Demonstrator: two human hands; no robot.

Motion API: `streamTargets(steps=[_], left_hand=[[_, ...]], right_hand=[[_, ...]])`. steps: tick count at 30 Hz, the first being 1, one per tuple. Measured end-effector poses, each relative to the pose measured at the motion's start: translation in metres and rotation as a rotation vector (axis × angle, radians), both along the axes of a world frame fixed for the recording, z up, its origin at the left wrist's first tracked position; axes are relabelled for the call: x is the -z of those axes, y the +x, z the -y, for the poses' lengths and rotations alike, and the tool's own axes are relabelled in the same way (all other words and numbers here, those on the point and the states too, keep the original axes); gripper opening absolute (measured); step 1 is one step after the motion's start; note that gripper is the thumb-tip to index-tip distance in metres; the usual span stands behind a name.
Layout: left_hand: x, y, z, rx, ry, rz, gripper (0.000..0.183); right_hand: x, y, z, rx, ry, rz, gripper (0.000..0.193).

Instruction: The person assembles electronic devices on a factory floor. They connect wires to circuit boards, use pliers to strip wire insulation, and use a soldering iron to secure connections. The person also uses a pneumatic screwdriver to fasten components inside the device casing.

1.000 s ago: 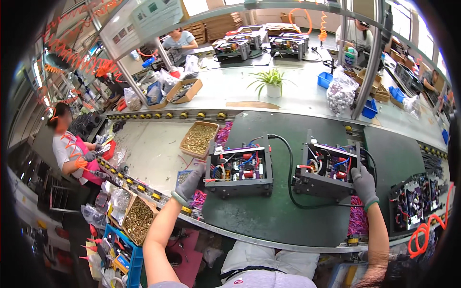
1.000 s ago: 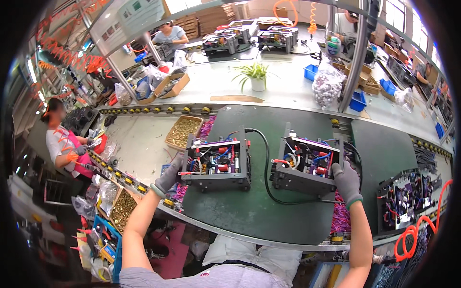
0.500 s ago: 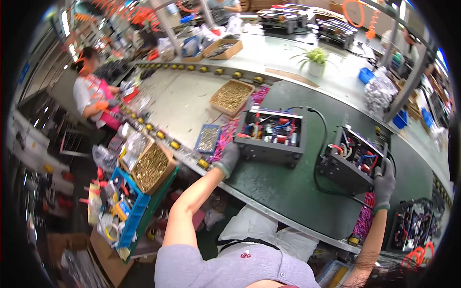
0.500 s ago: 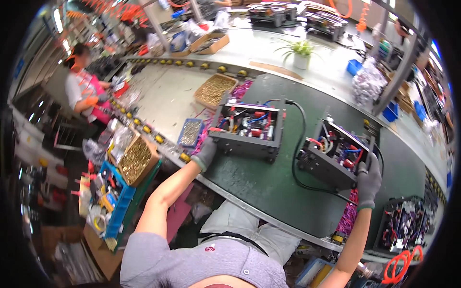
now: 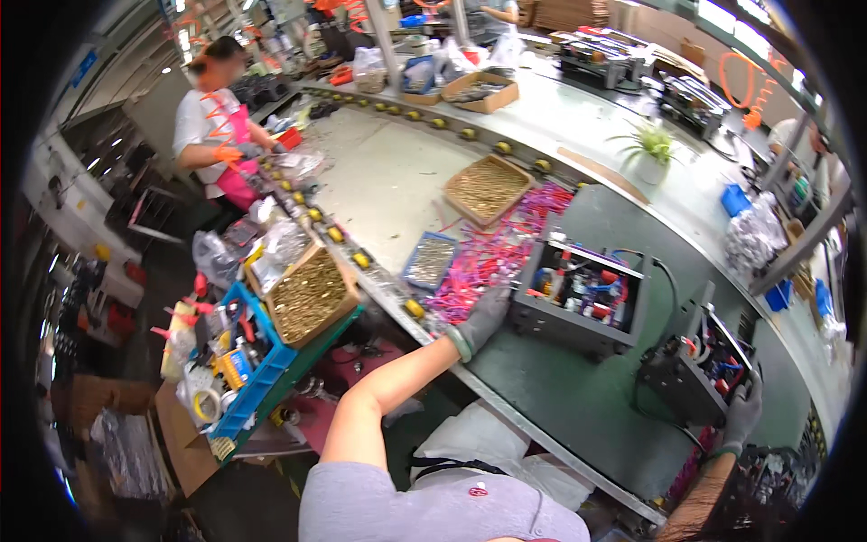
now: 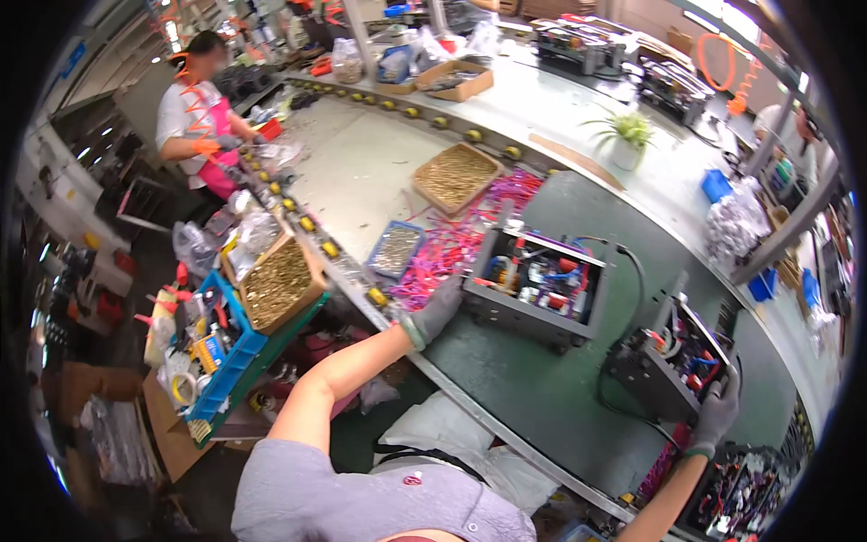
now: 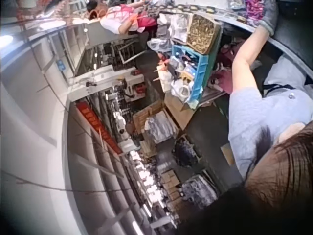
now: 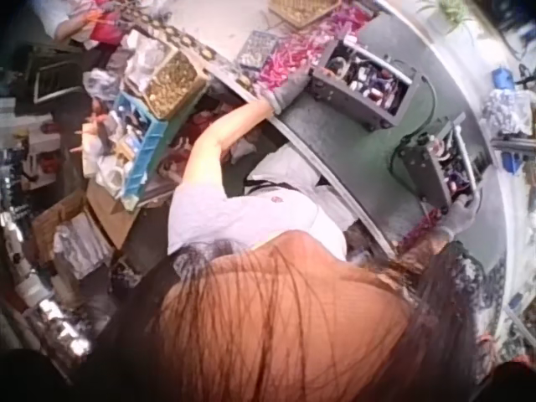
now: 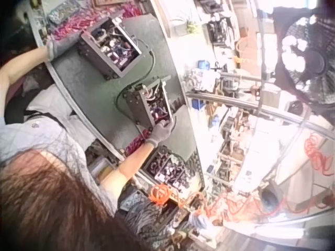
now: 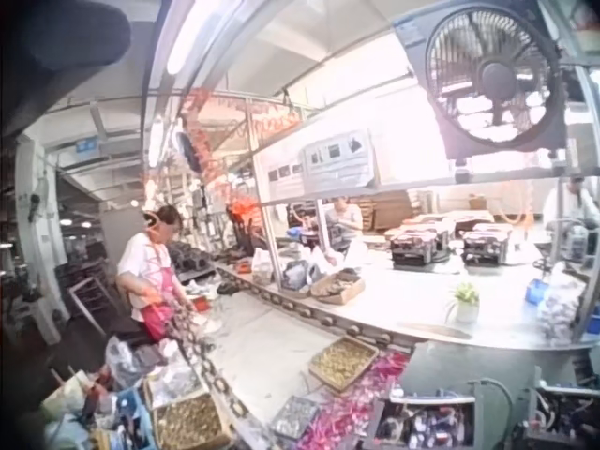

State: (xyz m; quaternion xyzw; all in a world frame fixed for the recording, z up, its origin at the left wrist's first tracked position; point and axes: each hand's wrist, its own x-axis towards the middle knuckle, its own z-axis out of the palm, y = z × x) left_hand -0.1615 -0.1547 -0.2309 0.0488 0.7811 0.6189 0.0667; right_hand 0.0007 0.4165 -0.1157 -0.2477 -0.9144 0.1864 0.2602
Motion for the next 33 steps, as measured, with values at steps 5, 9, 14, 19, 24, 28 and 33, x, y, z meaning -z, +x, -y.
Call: streamTargets(steps=[5,9,14,19,24,28,33], left_hand=[[-0.070,0.026,0.089,-0.174,-0.203,0.030,0.047],[-0.104,0.062,0.242,-0.593,-0.847,-0.200,0.049],[-0.097,0.062,0.336,-0.195,-1.083,0.172,0.082],[-0.047,0.045,0.354,-0.225,-0.889,-0.048,0.059],[-0.016,0.061,0.415,-0.310,-1.367,-0.057,0.035],[-0.010,0.063,0.407,-0.416,-1.617,-0.018,0.028],[-0.052,0.047,0.287,-0.398,-1.320,-0.203,0.026]], right_hand=[[0.024,0.003,-0.036,-0.130,-0.240,-0.005,0.040],[0.028,-0.003,-0.021,-0.109,-0.290,-0.078,0.040],[0.012,0.010,-0.001,-0.017,-0.099,-0.100,0.038],[-0.041,0.001,0.085,-0.012,0.107,-0.193,0.031],[-0.087,0.067,0.133,-0.115,0.229,-0.430,0.027],[-0.132,0.187,0.157,-0.133,0.317,-0.476,0.040],[-0.105,0.294,0.147,0.402,0.397,-0.677,0.055]])
